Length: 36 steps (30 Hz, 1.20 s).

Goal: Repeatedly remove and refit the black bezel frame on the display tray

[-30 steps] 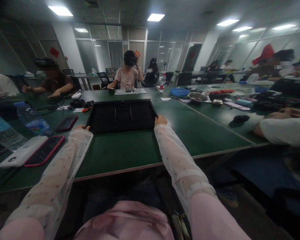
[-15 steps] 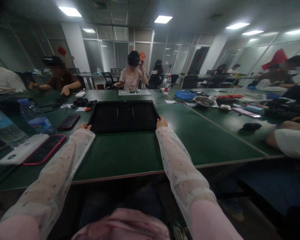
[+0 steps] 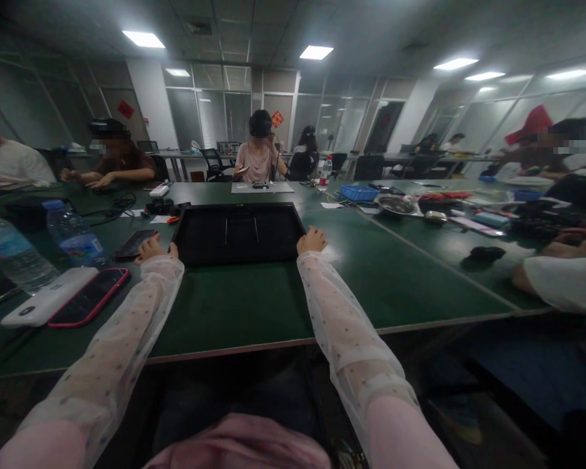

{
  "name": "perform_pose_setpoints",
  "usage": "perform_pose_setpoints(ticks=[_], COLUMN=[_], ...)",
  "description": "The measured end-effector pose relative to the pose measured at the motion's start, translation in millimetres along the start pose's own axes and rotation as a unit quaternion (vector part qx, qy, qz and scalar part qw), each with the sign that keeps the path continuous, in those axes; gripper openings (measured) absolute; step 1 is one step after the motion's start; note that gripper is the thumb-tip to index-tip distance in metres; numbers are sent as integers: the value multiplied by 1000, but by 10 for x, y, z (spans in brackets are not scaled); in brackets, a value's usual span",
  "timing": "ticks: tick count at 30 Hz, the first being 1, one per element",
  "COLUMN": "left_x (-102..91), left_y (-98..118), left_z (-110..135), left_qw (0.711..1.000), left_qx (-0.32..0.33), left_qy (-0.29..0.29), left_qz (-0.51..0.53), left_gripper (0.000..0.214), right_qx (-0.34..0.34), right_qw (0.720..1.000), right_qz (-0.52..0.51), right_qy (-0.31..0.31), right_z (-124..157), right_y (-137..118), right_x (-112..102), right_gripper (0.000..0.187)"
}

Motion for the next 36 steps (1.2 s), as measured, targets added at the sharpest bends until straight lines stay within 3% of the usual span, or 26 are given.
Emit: perform_pose_setpoints(ticks=[3, 5, 6, 8, 11, 19, 25, 36], left_x=[173, 450, 645, 1046, 1356, 1455, 1559, 1518], left_y=[554, 938, 1094, 1246, 1206, 1126, 1114, 1157], left_z=[80, 205, 276, 407, 463, 384, 349, 331], left_qw=[997, 992, 986, 970, 956, 943, 921, 916], left_qx=[70, 128, 156, 180, 171, 156, 118, 128], left_qy=[16, -10, -53, -161, -233, -282, -357, -366], left_qz=[15, 12, 8, -12, -57, -77, -102, -105], left_gripper=[63, 62, 62, 59, 61, 65, 66, 73], right_qx=[-57, -124, -160, -218, -229, -206, -197, -197], right_qw=[996, 991, 987, 970, 954, 952, 948, 946], right_qz=[-34, -25, -9, 27, 64, 87, 97, 85], right_qy=[55, 33, -4, -107, -183, -209, -230, -243], right_z=[338, 628, 771, 1026, 1182, 1101, 1091, 1052], right_y=[-499, -883, -1052, -1280, -1341, -1300, -1307, -1310], right_x=[-46, 97, 227, 529, 763, 777, 808, 840], right_gripper=[56, 60, 60, 57, 56, 56, 58, 58])
Point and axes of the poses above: each hand's wrist, its own z-axis away from the middle knuckle, its own x-axis out of the palm, y = z × x, the point moved 8 cm from there along -z, towards the middle knuckle, and after that the axes turned 6 degrees about x, right-handed, at the moved point
